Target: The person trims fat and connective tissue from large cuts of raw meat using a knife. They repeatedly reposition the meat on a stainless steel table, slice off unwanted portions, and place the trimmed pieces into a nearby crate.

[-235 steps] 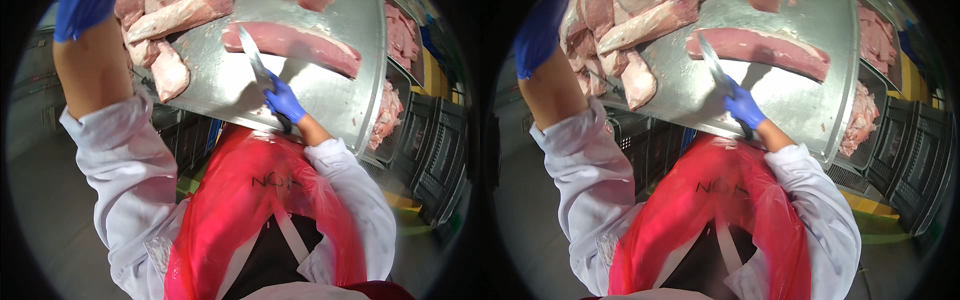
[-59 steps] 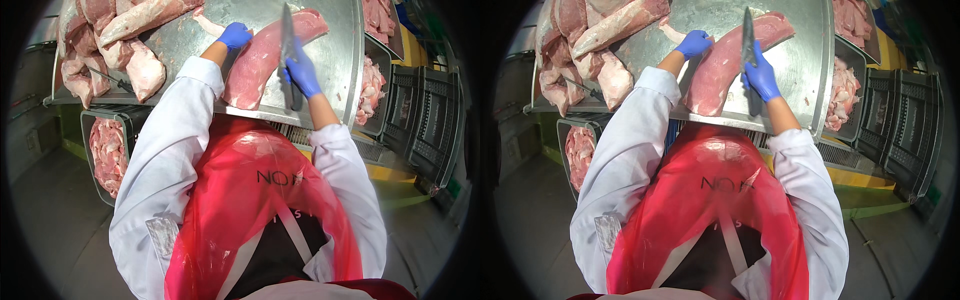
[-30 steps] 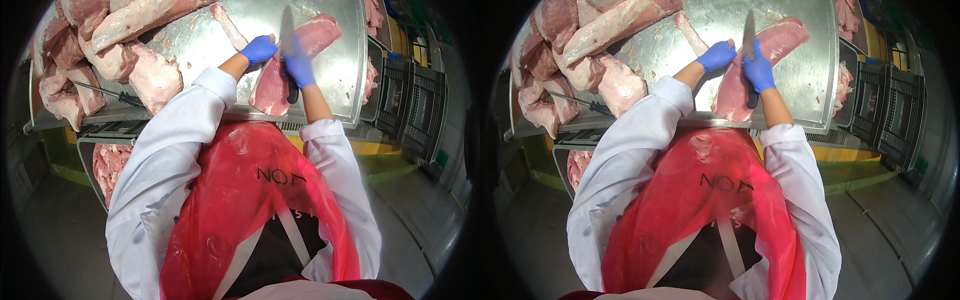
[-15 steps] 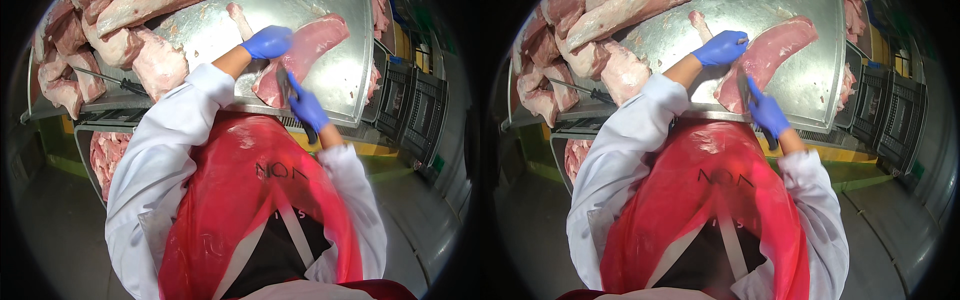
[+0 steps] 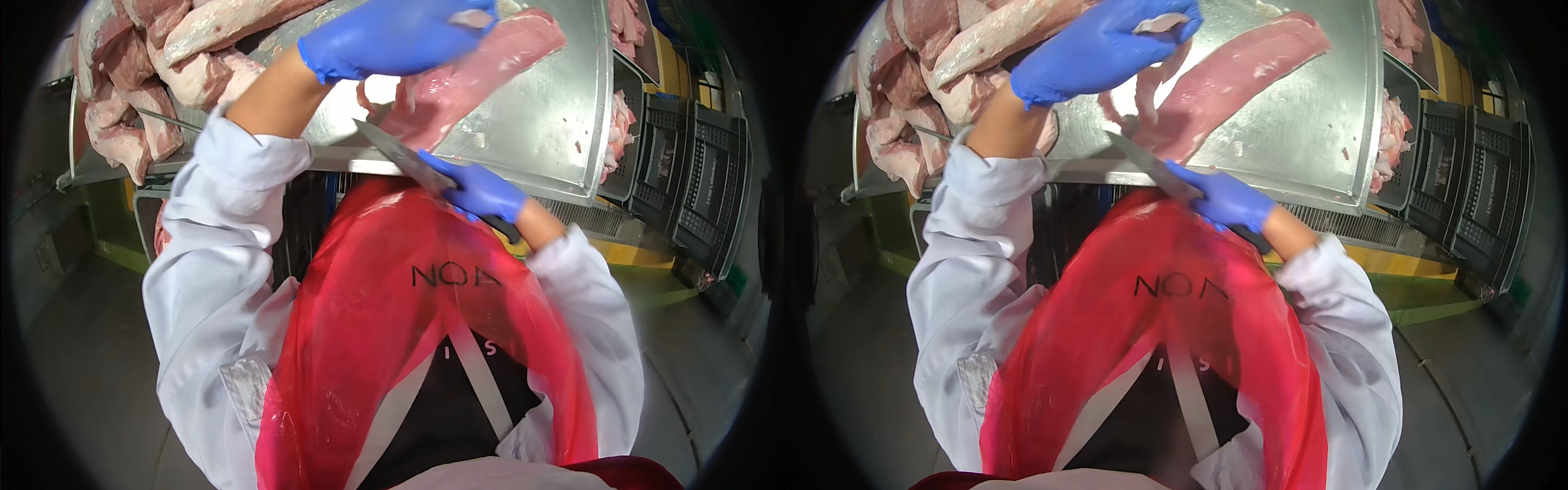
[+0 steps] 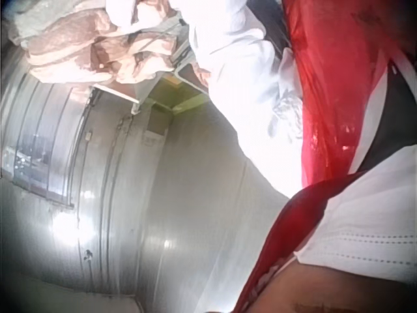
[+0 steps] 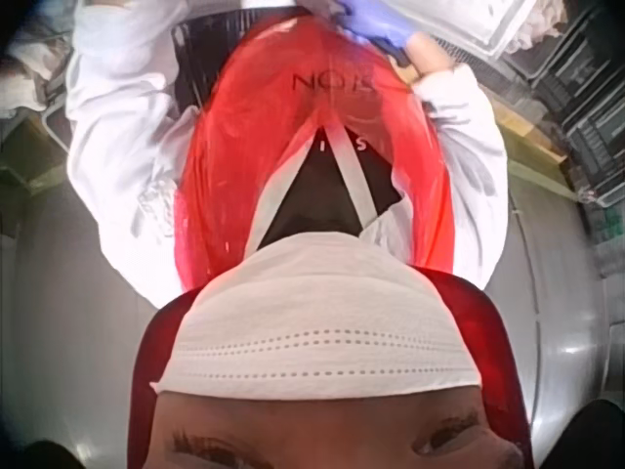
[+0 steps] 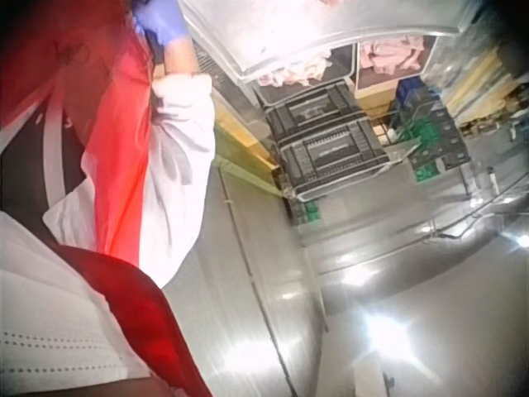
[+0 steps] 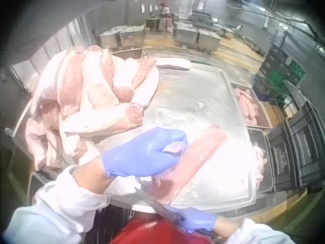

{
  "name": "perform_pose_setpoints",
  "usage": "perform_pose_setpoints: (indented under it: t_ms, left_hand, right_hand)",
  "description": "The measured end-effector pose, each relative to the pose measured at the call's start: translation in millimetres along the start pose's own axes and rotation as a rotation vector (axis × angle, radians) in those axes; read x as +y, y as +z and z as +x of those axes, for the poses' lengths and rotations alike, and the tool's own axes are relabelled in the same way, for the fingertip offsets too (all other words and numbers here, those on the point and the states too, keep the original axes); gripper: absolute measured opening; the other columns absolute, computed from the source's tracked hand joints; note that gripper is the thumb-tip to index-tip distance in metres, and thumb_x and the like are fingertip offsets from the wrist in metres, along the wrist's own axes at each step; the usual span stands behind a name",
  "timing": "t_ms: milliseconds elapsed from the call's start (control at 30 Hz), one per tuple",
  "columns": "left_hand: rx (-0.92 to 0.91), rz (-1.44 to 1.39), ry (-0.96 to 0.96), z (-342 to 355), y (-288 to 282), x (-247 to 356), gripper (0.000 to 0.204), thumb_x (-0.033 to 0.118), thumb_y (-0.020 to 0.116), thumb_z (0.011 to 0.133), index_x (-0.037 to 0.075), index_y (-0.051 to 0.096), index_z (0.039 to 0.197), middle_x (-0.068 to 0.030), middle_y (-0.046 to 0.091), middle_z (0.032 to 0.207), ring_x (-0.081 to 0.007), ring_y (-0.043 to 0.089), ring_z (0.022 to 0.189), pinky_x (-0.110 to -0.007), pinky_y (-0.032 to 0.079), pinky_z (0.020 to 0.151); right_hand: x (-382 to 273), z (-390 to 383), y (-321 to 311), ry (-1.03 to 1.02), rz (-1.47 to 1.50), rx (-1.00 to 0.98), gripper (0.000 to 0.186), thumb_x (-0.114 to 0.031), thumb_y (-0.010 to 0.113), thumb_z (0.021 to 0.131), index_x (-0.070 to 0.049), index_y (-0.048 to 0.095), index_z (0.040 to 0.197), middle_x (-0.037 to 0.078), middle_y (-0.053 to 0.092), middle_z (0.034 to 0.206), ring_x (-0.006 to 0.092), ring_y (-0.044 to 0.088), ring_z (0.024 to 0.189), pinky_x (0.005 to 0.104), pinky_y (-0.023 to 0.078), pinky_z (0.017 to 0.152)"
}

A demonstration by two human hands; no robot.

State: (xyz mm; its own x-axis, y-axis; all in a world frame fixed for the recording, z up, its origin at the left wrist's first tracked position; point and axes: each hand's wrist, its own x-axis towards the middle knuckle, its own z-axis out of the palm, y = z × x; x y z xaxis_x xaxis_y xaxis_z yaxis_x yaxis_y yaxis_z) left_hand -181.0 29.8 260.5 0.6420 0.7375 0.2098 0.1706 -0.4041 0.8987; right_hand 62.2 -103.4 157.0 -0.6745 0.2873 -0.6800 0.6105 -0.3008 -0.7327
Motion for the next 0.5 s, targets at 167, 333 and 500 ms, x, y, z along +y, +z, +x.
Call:
perform_pose_setpoints:
  t_ms: [167, 333, 500]
  left_hand:
    - [-0.194, 0.254, 0.484, 152.1, 116.8, 33.9, 0.03, 0.024, 0.061, 0.091, 0.009, 0.068, 0.116, -0.0152, 0.066, 0.1, -0.0275, 0.062, 0.092, -0.04, 0.05, 0.081]
    - [0.029, 0.689, 0.386, 261.3, 281.0, 132.8, 0.042, 0.031, 0.061, 0.091, 0.017, 0.059, 0.131, -0.0119, 0.068, 0.114, -0.0367, 0.064, 0.106, -0.049, 0.046, 0.095]
    - [0.085, 0.319, 0.198, 302.4, 229.5, -66.1, 0.062, 0.027, 0.077, 0.079, 0.008, 0.058, 0.135, -0.0188, 0.065, 0.125, -0.0361, 0.065, 0.11, -0.042, 0.052, 0.097]
  right_hand:
    - [-13.8, 37.0, -24.2, -0.124, -0.147, 0.101, 0.066, -0.004, 0.05, 0.093, -0.017, 0.035, 0.156, 0.012, 0.067, 0.085, 0.0224, 0.063, 0.07, 0.0365, 0.055, 0.068]
    - [105.4, -1.0, -81.2, -0.184, 0.311, 0.431, 0.062, -0.005, 0.054, 0.095, -0.013, 0.036, 0.153, 0.01, 0.065, 0.08, 0.0211, 0.063, 0.067, 0.0358, 0.053, 0.061]
    - [161.5, -79.9, -143.4, -0.118, 0.455, 0.774, 0.077, 0.001, 0.054, 0.095, -0.026, 0.022, 0.161, 0.005, 0.06, 0.068, 0.0116, 0.056, 0.051, 0.028, 0.048, 0.046]
